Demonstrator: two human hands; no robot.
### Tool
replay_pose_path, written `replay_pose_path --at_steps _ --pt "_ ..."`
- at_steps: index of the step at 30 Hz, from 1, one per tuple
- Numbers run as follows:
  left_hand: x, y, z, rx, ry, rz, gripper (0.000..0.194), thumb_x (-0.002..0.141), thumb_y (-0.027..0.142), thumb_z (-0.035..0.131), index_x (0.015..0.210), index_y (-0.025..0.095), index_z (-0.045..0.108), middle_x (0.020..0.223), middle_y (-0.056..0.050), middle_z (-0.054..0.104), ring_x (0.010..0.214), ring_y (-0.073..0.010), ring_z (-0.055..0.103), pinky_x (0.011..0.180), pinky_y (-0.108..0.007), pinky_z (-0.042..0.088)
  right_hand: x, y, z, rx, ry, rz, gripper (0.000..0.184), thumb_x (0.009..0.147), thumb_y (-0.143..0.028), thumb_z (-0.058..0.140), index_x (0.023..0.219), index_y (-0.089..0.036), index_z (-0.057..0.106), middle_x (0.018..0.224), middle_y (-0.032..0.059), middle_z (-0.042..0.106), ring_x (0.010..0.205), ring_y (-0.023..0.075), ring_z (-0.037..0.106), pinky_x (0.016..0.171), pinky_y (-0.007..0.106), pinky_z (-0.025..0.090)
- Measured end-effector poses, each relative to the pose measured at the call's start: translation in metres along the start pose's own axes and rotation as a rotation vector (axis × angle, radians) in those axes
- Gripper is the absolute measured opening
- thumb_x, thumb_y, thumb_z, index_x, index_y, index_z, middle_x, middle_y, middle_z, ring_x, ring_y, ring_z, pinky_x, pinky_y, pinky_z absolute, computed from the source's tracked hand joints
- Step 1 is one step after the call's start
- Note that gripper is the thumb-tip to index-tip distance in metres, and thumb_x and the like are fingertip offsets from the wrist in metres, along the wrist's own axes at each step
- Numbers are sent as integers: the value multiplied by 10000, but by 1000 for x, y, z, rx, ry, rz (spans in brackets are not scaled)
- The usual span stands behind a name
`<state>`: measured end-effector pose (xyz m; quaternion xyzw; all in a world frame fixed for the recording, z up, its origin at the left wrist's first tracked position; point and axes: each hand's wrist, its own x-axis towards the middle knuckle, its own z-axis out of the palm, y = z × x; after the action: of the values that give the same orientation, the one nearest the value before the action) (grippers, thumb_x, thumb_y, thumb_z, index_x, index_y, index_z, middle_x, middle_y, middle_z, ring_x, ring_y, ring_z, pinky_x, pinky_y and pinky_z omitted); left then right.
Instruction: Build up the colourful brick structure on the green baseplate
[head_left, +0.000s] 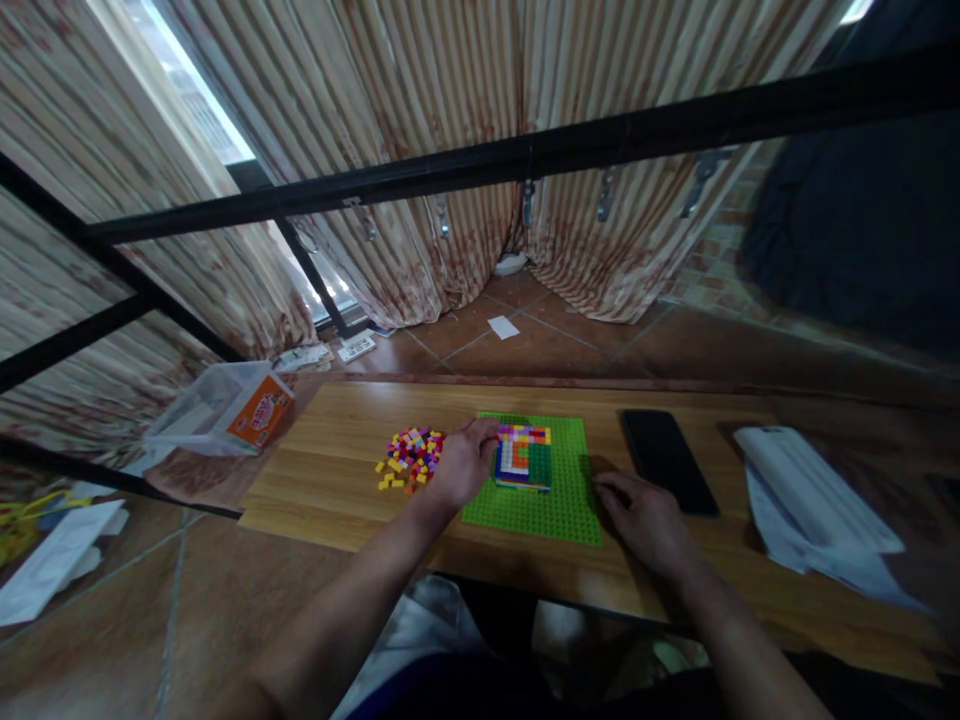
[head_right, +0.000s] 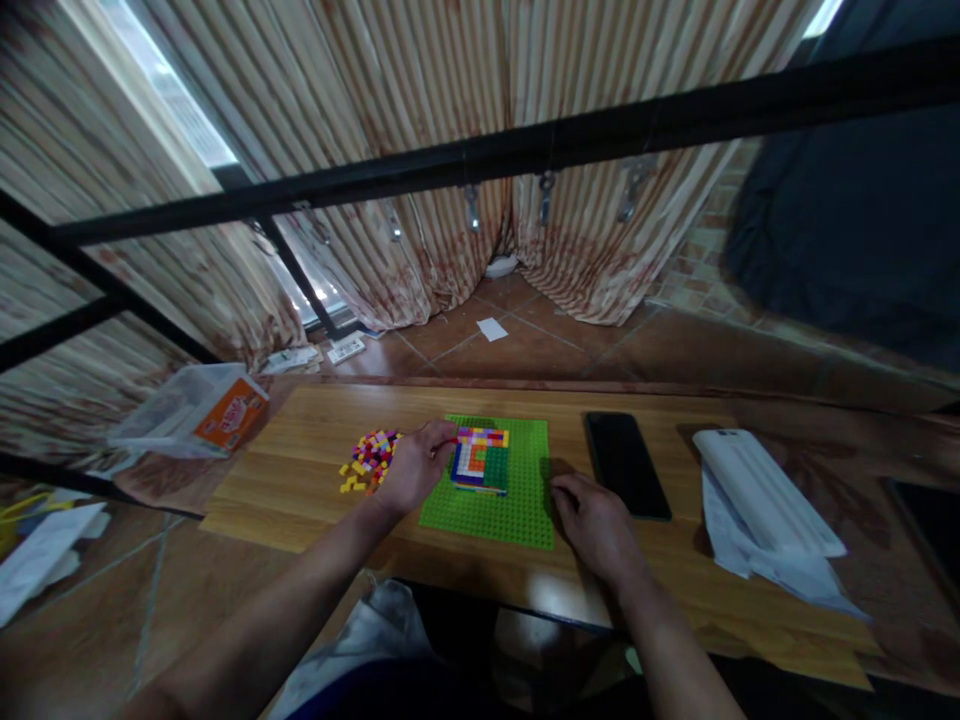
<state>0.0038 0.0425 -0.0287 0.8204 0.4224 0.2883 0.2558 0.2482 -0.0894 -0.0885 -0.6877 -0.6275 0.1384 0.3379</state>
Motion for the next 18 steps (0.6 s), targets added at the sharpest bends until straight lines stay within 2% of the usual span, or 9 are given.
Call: replay_pose_path --at_steps 6,12,18 --pt "2 -7 1 22 -54 -35 320 857 101 534 1145 211 619 943 -31 723 858 -173 686 819 -283 538 1 2 1 -15 10 -4 269 904 -340 459 927 -244 709 972 45 746 849 214 708 772 339 547" --pt "6 -3 -6 113 -141 5 328 856 114 544 1167 201 601 924 -42 732 834 -193 694 802 -285 522 1 3 2 -29 1 8 271 911 -345 456 916 -242 707 972 49 746 867 216 708 780 333 542" --pt "14 -2 -9 52 -143 -38 384 818 122 602 1190 217 590 845 -6 732 762 -170 685 776 -269 515 1 5 3 -35 9 2 261 910 -340 461 935 -249 705 987 40 747 870 213 710 787 329 540"
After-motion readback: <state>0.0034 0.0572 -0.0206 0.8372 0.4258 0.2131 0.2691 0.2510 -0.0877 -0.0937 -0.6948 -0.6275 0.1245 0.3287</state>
